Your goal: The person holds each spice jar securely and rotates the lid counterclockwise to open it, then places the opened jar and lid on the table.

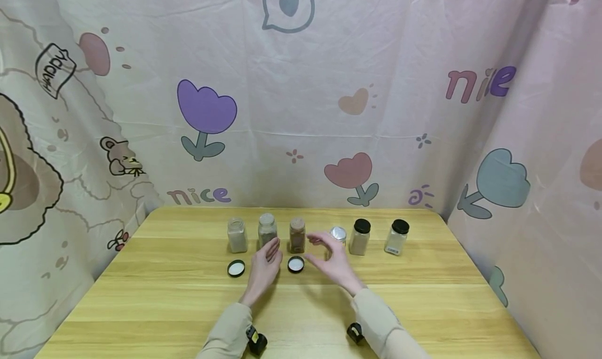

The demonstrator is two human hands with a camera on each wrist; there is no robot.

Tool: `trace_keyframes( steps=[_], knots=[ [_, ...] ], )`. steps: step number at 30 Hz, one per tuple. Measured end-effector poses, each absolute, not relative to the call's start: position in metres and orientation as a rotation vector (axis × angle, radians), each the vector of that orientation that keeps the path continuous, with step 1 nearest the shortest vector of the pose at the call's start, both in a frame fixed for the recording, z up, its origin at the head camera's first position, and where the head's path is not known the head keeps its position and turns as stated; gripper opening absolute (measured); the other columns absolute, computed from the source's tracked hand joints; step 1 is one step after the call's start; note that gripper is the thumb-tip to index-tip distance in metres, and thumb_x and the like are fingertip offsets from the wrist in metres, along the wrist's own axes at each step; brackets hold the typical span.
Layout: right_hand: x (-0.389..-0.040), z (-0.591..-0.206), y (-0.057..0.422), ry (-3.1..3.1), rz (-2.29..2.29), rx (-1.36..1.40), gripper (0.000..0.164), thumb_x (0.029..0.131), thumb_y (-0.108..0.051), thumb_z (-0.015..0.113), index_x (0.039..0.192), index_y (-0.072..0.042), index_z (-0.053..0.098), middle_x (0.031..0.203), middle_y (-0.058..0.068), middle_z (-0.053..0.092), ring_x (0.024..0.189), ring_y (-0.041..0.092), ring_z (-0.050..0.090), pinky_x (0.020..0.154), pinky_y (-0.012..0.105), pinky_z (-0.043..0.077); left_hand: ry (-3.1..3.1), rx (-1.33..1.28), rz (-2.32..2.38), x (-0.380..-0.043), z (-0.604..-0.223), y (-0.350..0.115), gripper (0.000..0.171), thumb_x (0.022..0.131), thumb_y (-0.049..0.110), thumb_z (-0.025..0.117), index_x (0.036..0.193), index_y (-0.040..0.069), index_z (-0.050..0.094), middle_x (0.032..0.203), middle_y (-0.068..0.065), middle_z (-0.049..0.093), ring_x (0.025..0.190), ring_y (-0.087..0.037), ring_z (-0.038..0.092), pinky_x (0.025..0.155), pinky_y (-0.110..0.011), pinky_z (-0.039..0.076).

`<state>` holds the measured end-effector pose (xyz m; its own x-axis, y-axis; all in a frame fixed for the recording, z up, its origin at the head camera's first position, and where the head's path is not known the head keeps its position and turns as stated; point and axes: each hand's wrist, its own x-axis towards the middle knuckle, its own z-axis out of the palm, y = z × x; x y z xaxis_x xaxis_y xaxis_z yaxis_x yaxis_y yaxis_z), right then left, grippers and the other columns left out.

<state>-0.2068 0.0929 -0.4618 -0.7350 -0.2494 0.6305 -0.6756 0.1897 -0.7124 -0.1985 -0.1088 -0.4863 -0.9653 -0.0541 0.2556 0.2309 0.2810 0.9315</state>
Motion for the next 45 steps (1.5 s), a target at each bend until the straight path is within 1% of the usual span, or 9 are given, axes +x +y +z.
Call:
trace_keyframes(
  steps=[4,7,10,13,17,20,23,34,45],
  knots=[
    [-0.209,-0.458,0.099,-1.763,1.638,0.837,0.053,0.074,0.018,0.076,0.124,0.013,0.058,0.121,0.010,0.067,0.113,0.024,0.063,0.107,0.020,0.050,-2.310,-0.163,-1.747,-0.198,-0.487,-0.109,0.044,0.097,-0.005,0.055,0.140,-0.015,0.047,0.142,-0.032,0.053,0.131,-0.045,0.055,0.110,-0.045,0.049],
    [-0.212,-0.455,0.104,-1.670,1.642,0.721,0.061,0.071,0.024,0.074,0.128,0.015,0.054,0.128,0.001,0.061,0.122,0.015,0.057,0.113,0.019,0.043,-2.302,-0.165,-1.753,-0.197,-0.487,-0.109,0.044,0.097,-0.005,0.055,0.139,-0.015,0.048,0.142,-0.032,0.054,0.131,-0.045,0.056,0.110,-0.045,0.049],
    [-0.214,-0.456,0.111,-1.713,1.646,0.613,0.070,0.072,0.024,0.073,0.136,0.016,0.047,0.137,0.012,0.056,0.131,0.027,0.049,0.119,0.018,0.034,-2.288,-0.172,-1.771,-0.197,-0.487,-0.109,0.044,0.097,-0.005,0.055,0.139,-0.015,0.048,0.142,-0.032,0.053,0.131,-0.045,0.055,0.110,-0.045,0.048],
    [-0.215,-0.458,0.117,-1.844,1.672,0.533,0.079,0.076,0.018,0.073,0.146,0.011,0.038,0.149,0.023,0.045,0.140,0.038,0.037,0.123,0.019,0.026,-2.276,-0.187,-1.794,-0.196,-0.487,-0.110,0.044,0.097,-0.004,0.056,0.140,-0.015,0.047,0.142,-0.032,0.053,0.132,-0.045,0.055,0.111,-0.046,0.048],
    [-0.215,-0.462,0.125,-2.020,1.737,0.474,0.088,0.080,0.006,0.077,0.155,-0.005,0.031,0.160,0.015,0.034,0.150,0.033,0.027,0.129,0.037,0.018,-2.273,-0.197,-1.810,-0.196,-0.487,-0.110,0.045,0.098,-0.003,0.056,0.140,-0.013,0.047,0.143,-0.031,0.053,0.133,-0.043,0.055,0.111,-0.044,0.047],
    [-0.217,-0.465,0.130,-2.089,1.773,0.491,0.090,0.082,0.001,0.078,0.156,-0.011,0.029,0.162,0.012,0.030,0.151,0.035,0.024,0.130,0.054,0.015,-2.274,-0.198,-1.812,-0.195,-0.487,-0.110,0.044,0.098,-0.003,0.056,0.140,-0.013,0.048,0.143,-0.031,0.053,0.133,-0.044,0.055,0.111,-0.044,0.047],
    [-0.217,-0.467,0.134,-2.132,1.800,0.513,0.091,0.083,-0.001,0.078,0.157,-0.010,0.027,0.163,0.016,0.029,0.151,0.040,0.024,0.129,0.058,0.014,-2.276,-0.188,-1.815,-0.196,-0.488,-0.109,0.045,0.098,-0.003,0.056,0.141,-0.013,0.047,0.143,-0.030,0.053,0.133,-0.044,0.054,0.112,-0.044,0.047],
    [-0.222,-0.471,0.138,-2.257,1.879,0.479,0.094,0.079,0.010,0.073,0.156,0.003,0.021,0.157,0.028,0.031,0.148,0.047,0.028,0.128,0.060,0.013,-2.271,-0.223,-1.815,-0.193,-0.489,-0.109,0.044,0.098,-0.003,0.057,0.140,-0.014,0.047,0.141,-0.032,0.054,0.132,-0.044,0.056,0.110,-0.044,0.048],
    [-0.225,-0.477,0.145,-2.410,1.893,0.401,0.078,0.081,0.013,0.067,0.150,0.006,0.029,0.151,0.035,0.038,0.147,0.052,0.028,0.126,0.062,0.017,-2.265,-0.246,-1.788,-0.193,-0.489,-0.109,0.044,0.097,-0.004,0.057,0.139,-0.015,0.048,0.140,-0.031,0.055,0.130,-0.045,0.056,0.109,-0.044,0.049]
  ],
)
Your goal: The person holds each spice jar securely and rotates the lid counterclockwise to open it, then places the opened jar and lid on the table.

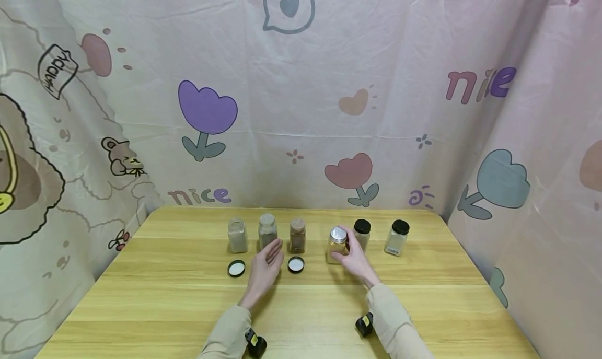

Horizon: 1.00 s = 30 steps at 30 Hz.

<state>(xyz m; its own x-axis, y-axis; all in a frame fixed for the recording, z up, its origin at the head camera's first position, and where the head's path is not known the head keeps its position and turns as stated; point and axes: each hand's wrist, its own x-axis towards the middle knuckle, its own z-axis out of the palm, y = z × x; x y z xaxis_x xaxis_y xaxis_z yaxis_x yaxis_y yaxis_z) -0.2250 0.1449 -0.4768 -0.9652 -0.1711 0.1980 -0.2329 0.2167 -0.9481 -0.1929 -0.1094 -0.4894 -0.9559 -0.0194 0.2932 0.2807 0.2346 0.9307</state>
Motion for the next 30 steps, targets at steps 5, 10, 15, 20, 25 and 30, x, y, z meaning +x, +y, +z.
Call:
trace_keyframes(
  steps=[5,10,15,20,25,30],
  knots=[
    [-0.223,-0.478,0.148,-2.426,1.946,0.407,0.072,0.082,0.014,0.063,0.147,0.008,0.033,0.150,0.034,0.040,0.148,0.051,0.029,0.126,0.060,0.018,-2.250,-0.249,-1.815,-0.191,-0.489,-0.109,0.044,0.097,-0.004,0.057,0.140,-0.015,0.047,0.141,-0.032,0.054,0.131,-0.046,0.055,0.110,-0.044,0.048],
    [-0.218,-0.477,0.152,-2.463,1.966,0.425,0.069,0.082,0.012,0.066,0.144,0.009,0.037,0.146,0.032,0.045,0.144,0.050,0.035,0.125,0.060,0.021,-2.223,-0.263,-1.839,-0.187,-0.487,-0.106,0.044,0.097,-0.006,0.057,0.139,-0.015,0.047,0.140,-0.033,0.054,0.130,-0.046,0.055,0.109,-0.042,0.049],
    [-0.210,-0.476,0.155,-2.518,1.974,0.467,0.068,0.082,0.008,0.071,0.142,0.011,0.039,0.141,0.031,0.052,0.138,0.048,0.046,0.123,0.060,0.028,-2.220,-0.274,-1.873,-0.181,-0.484,-0.100,0.046,0.097,-0.004,0.057,0.141,-0.014,0.046,0.143,-0.031,0.053,0.133,-0.045,0.054,0.111,-0.042,0.048],
    [-0.202,-0.476,0.155,-2.548,1.983,0.524,0.067,0.082,0.003,0.074,0.140,0.010,0.042,0.138,0.029,0.055,0.133,0.045,0.052,0.121,0.059,0.033,-2.189,-0.347,-1.921,-0.173,-0.480,-0.091,0.049,0.099,0.004,0.061,0.142,-0.011,0.046,0.143,-0.028,0.055,0.133,-0.044,0.054,0.111,-0.035,0.049],
    [-0.196,-0.476,0.153,-2.555,1.984,0.550,0.066,0.081,0.002,0.076,0.138,0.010,0.044,0.135,0.028,0.056,0.129,0.042,0.055,0.118,0.056,0.040,-2.155,-0.445,-1.918,-0.167,-0.477,-0.079,0.049,0.098,0.009,0.065,0.141,-0.009,0.049,0.134,-0.027,0.062,0.126,-0.042,0.060,0.109,-0.033,0.052],
    [-0.192,-0.477,0.150,-2.547,1.979,0.582,0.064,0.080,0.002,0.077,0.136,0.010,0.046,0.131,0.027,0.058,0.123,0.036,0.059,0.113,0.043,0.049,-2.187,-0.518,-1.868,-0.163,-0.472,-0.067,0.048,0.095,0.008,0.068,0.138,-0.006,0.052,0.129,-0.025,0.064,0.124,-0.038,0.061,0.111,-0.043,0.049]
  ],
)
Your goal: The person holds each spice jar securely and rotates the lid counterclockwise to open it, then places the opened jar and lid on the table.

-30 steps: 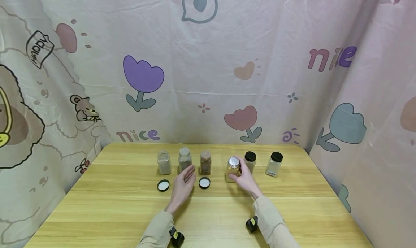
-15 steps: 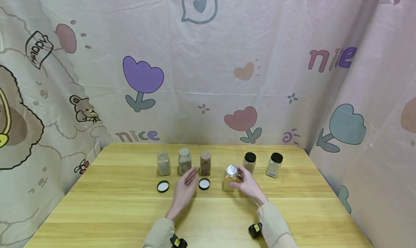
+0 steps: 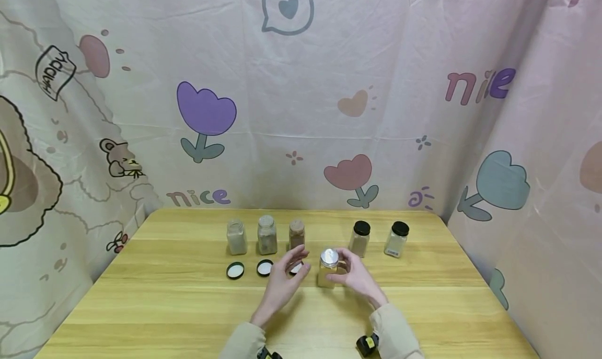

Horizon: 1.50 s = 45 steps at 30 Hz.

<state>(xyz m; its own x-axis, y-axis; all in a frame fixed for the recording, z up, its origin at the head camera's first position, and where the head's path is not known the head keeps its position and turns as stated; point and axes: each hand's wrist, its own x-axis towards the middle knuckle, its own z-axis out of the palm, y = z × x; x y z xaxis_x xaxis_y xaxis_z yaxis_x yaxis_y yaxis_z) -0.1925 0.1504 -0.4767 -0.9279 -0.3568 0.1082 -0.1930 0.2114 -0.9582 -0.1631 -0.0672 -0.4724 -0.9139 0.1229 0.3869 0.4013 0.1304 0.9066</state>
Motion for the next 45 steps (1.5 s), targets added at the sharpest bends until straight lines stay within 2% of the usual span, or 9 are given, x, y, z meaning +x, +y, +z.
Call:
trace_keyframes(
  steps=[5,8,14,20,25,32,37,45],
  knots=[
    [-0.190,-0.479,0.149,2.319,-1.808,-0.574,0.062,0.081,0.000,0.078,0.134,0.009,0.048,0.129,0.026,0.058,0.117,0.024,0.061,0.103,0.022,0.051,-2.224,-0.578,-1.754,-0.161,-0.469,-0.056,0.047,0.091,0.009,0.073,0.134,-0.004,0.057,0.126,-0.021,0.067,0.120,-0.036,0.064,0.108,-0.046,0.052],
    [-0.190,-0.481,0.148,2.304,-1.811,-0.611,0.060,0.081,0.002,0.077,0.133,0.009,0.049,0.127,0.027,0.057,0.112,0.016,0.060,0.100,0.018,0.051,-2.244,-0.613,-1.698,-0.160,-0.466,-0.051,0.047,0.091,0.011,0.074,0.133,-0.003,0.059,0.127,-0.021,0.066,0.120,-0.035,0.064,0.107,-0.047,0.053],
    [-0.190,-0.483,0.146,2.285,-1.822,-0.692,0.058,0.079,0.003,0.078,0.131,0.009,0.051,0.125,0.027,0.058,0.107,0.004,0.061,0.100,0.016,0.050,-2.271,-0.681,-1.683,-0.160,-0.464,-0.045,0.046,0.092,0.013,0.073,0.133,-0.003,0.059,0.129,-0.019,0.065,0.122,-0.035,0.063,0.109,-0.049,0.051],
    [-0.189,-0.484,0.145,2.290,-1.812,-0.680,0.059,0.079,-0.001,0.080,0.131,0.008,0.052,0.122,0.023,0.061,0.107,0.006,0.062,0.100,0.015,0.050,-2.334,-0.751,-1.613,-0.162,-0.466,-0.043,0.047,0.096,0.020,0.068,0.136,-0.002,0.057,0.137,-0.020,0.063,0.128,-0.037,0.060,0.111,-0.054,0.048],
    [-0.189,-0.485,0.145,2.290,-1.833,-0.676,0.058,0.079,-0.002,0.081,0.129,0.008,0.054,0.120,0.023,0.062,0.105,0.004,0.062,0.100,0.015,0.051,-2.367,-0.783,-1.581,-0.161,-0.466,-0.043,0.048,0.097,0.017,0.066,0.140,-0.001,0.054,0.143,-0.019,0.059,0.134,-0.036,0.055,0.114,-0.056,0.043],
    [-0.189,-0.487,0.144,2.280,-1.865,-0.688,0.056,0.078,0.000,0.081,0.126,0.011,0.054,0.119,0.027,0.061,0.103,0.001,0.063,0.098,0.014,0.052,-2.238,-0.805,-1.482,-0.164,-0.468,-0.041,0.041,0.092,0.009,0.070,0.130,-0.003,0.061,0.129,-0.020,0.068,0.120,-0.036,0.065,0.105,-0.048,0.054],
    [-0.188,-0.488,0.144,2.269,-1.880,-0.674,0.055,0.077,0.002,0.081,0.125,0.011,0.055,0.120,0.030,0.060,0.103,0.000,0.063,0.098,0.013,0.052,-2.174,-0.794,-1.478,-0.164,-0.470,-0.040,0.040,0.087,0.006,0.074,0.125,-0.003,0.064,0.123,-0.019,0.071,0.113,-0.038,0.068,0.101,-0.048,0.056],
    [-0.188,-0.490,0.143,2.267,-1.883,-0.691,0.054,0.078,0.001,0.082,0.124,0.010,0.056,0.117,0.024,0.063,0.105,0.003,0.063,0.099,0.014,0.052,-2.172,-0.744,-1.482,-0.163,-0.471,-0.039,0.043,0.083,0.005,0.077,0.124,-0.002,0.065,0.119,-0.017,0.072,0.110,-0.034,0.068,0.099,-0.043,0.057]
  ],
)
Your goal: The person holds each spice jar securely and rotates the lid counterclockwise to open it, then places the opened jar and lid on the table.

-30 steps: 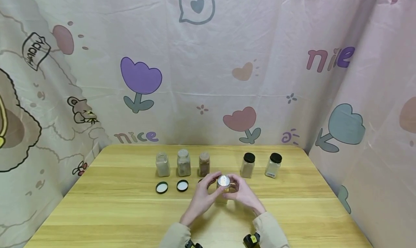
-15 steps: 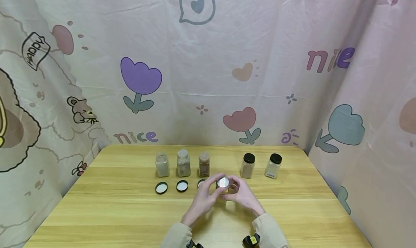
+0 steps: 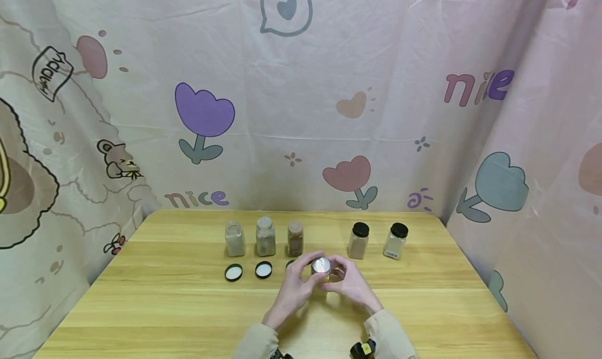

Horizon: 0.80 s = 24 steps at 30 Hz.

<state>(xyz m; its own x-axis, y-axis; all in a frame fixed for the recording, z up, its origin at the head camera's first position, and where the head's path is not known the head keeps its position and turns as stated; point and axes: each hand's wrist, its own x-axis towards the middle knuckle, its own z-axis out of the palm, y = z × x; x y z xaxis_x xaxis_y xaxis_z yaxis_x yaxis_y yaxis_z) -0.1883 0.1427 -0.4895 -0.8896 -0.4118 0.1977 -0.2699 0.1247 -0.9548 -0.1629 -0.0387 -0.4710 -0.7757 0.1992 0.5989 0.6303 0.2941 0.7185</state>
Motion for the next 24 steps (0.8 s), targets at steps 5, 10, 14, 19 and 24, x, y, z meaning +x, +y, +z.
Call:
trace_keyframes(
  steps=[5,10,14,19,24],
  knots=[
    [-0.189,-0.491,0.141,2.290,-1.879,-0.739,0.053,0.078,0.001,0.082,0.123,0.010,0.056,0.117,0.024,0.063,0.104,0.001,0.063,0.101,0.015,0.051,-2.174,-0.626,-1.501,-0.162,-0.472,-0.037,0.048,0.077,0.009,0.084,0.121,0.002,0.068,0.110,-0.011,0.071,0.102,-0.028,0.068,0.093,-0.043,0.058],
    [-0.189,-0.490,0.141,2.290,-1.871,-0.740,0.053,0.078,0.001,0.082,0.123,0.010,0.056,0.119,0.028,0.061,0.104,-0.001,0.061,0.103,0.013,0.048,-2.239,-0.616,-1.497,-0.162,-0.470,-0.038,0.050,0.080,0.017,0.084,0.124,0.003,0.067,0.116,-0.009,0.069,0.108,-0.026,0.067,0.098,-0.043,0.056],
    [-0.189,-0.489,0.142,2.279,-1.854,-0.718,0.055,0.079,-0.002,0.082,0.126,0.008,0.055,0.122,0.027,0.061,0.106,-0.002,0.061,0.102,0.012,0.048,-2.352,-0.737,-1.487,-0.161,-0.466,-0.045,0.048,0.090,0.019,0.075,0.133,0.002,0.061,0.135,-0.013,0.063,0.125,-0.032,0.061,0.109,-0.053,0.048],
    [-0.189,-0.488,0.141,2.233,-1.858,-0.685,0.059,0.078,-0.002,0.082,0.129,0.007,0.054,0.125,0.025,0.061,0.107,0.000,0.063,0.102,0.013,0.050,-2.435,-0.941,-1.514,-0.163,-0.461,-0.056,0.047,0.098,0.012,0.062,0.142,0.001,0.052,0.153,-0.018,0.048,0.141,-0.039,0.047,0.117,-0.063,0.036],
    [-0.189,-0.488,0.141,2.186,-1.887,-0.694,0.060,0.077,0.000,0.082,0.129,0.009,0.053,0.125,0.027,0.061,0.107,0.000,0.063,0.102,0.013,0.050,-2.392,-1.020,-1.507,-0.166,-0.461,-0.060,0.045,0.096,0.006,0.062,0.140,-0.002,0.053,0.145,-0.022,0.056,0.133,-0.039,0.054,0.115,-0.053,0.044]
  ],
)
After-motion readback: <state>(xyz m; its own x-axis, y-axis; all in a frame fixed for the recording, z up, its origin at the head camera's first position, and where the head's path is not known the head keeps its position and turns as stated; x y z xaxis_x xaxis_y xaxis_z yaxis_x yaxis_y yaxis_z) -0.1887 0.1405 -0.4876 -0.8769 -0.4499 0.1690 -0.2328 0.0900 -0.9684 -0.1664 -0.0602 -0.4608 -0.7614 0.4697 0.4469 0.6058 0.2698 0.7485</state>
